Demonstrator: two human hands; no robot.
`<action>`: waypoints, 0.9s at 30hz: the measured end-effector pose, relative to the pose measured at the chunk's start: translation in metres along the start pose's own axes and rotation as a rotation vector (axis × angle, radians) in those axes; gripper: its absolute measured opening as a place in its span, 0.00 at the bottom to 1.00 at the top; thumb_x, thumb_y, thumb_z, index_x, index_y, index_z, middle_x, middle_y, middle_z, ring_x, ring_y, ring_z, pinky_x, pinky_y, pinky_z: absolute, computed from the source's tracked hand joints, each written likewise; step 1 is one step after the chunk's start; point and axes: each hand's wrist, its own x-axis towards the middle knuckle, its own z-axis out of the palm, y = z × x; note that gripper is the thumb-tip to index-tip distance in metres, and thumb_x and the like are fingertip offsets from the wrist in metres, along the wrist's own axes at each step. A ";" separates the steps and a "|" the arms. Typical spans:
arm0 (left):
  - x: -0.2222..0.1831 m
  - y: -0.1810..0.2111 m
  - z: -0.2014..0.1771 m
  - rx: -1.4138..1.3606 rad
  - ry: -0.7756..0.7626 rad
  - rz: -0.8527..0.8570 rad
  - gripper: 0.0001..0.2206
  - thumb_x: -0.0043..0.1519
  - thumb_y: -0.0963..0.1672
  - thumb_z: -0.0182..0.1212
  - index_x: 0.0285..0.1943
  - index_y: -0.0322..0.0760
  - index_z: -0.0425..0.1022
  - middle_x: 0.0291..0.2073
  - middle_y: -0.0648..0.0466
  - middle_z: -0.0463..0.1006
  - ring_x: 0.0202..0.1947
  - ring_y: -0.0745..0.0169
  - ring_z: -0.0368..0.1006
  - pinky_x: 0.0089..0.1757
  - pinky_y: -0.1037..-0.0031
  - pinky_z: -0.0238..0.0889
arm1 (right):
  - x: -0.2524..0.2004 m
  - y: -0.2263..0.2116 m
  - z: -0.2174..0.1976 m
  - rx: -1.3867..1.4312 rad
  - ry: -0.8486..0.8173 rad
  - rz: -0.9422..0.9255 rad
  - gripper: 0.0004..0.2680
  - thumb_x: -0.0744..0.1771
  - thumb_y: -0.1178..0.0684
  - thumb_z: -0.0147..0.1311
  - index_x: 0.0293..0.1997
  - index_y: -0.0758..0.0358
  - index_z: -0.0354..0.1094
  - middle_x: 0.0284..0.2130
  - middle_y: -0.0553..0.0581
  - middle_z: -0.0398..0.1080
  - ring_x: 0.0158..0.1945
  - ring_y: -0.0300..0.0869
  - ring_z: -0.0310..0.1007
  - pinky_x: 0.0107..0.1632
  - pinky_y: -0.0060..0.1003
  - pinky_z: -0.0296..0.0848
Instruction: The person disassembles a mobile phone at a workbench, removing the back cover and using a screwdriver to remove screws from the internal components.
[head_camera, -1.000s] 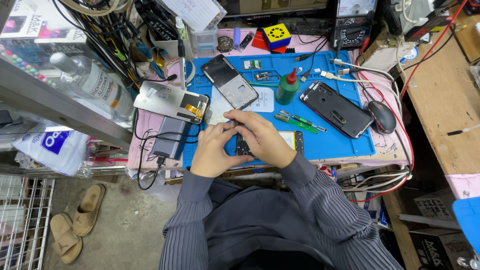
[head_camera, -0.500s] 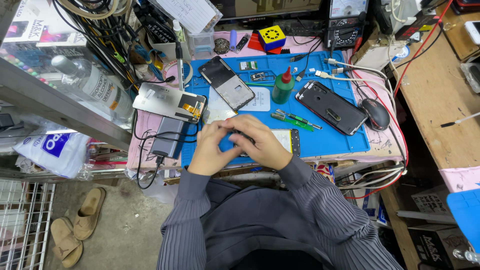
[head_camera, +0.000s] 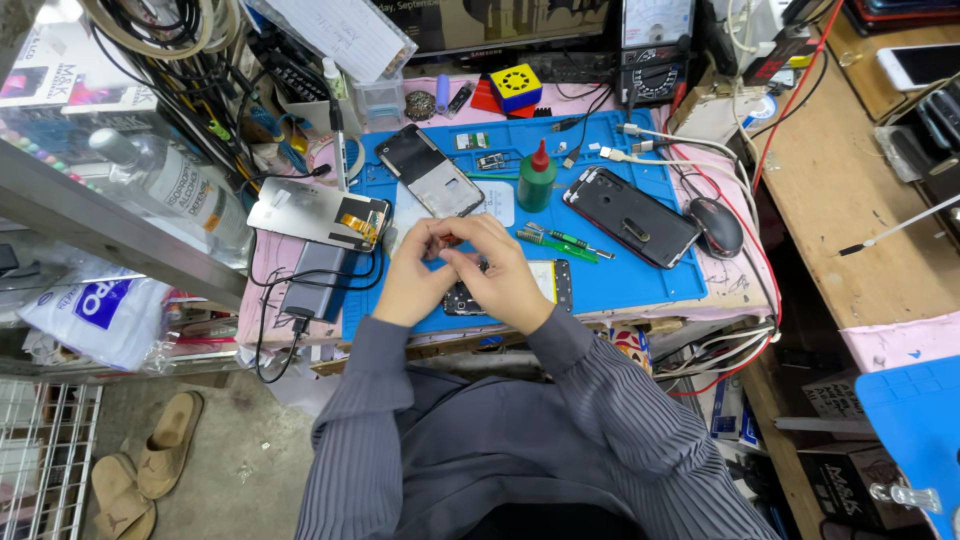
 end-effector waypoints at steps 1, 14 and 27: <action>0.001 0.003 -0.007 -0.003 -0.100 0.006 0.16 0.56 0.42 0.73 0.50 0.32 0.75 0.39 0.50 0.74 0.42 0.66 0.68 0.46 0.75 0.64 | -0.001 0.001 0.001 0.004 0.005 0.004 0.12 0.67 0.65 0.56 0.57 0.63 0.70 0.46 0.58 0.73 0.51 0.47 0.75 0.55 0.38 0.73; 0.010 -0.004 -0.012 0.043 -0.124 0.058 0.13 0.53 0.39 0.73 0.43 0.29 0.75 0.35 0.50 0.74 0.36 0.68 0.65 0.40 0.76 0.63 | -0.007 0.013 0.003 -0.174 0.060 -0.015 0.14 0.66 0.63 0.59 0.58 0.61 0.70 0.45 0.55 0.75 0.51 0.45 0.72 0.57 0.40 0.68; 0.002 -0.011 -0.012 0.007 -0.090 0.096 0.14 0.54 0.41 0.73 0.45 0.31 0.75 0.33 0.54 0.71 0.35 0.69 0.64 0.38 0.77 0.62 | -0.010 0.006 -0.004 -0.200 -0.079 -0.050 0.20 0.67 0.63 0.55 0.68 0.59 0.61 0.49 0.59 0.72 0.54 0.50 0.70 0.59 0.42 0.65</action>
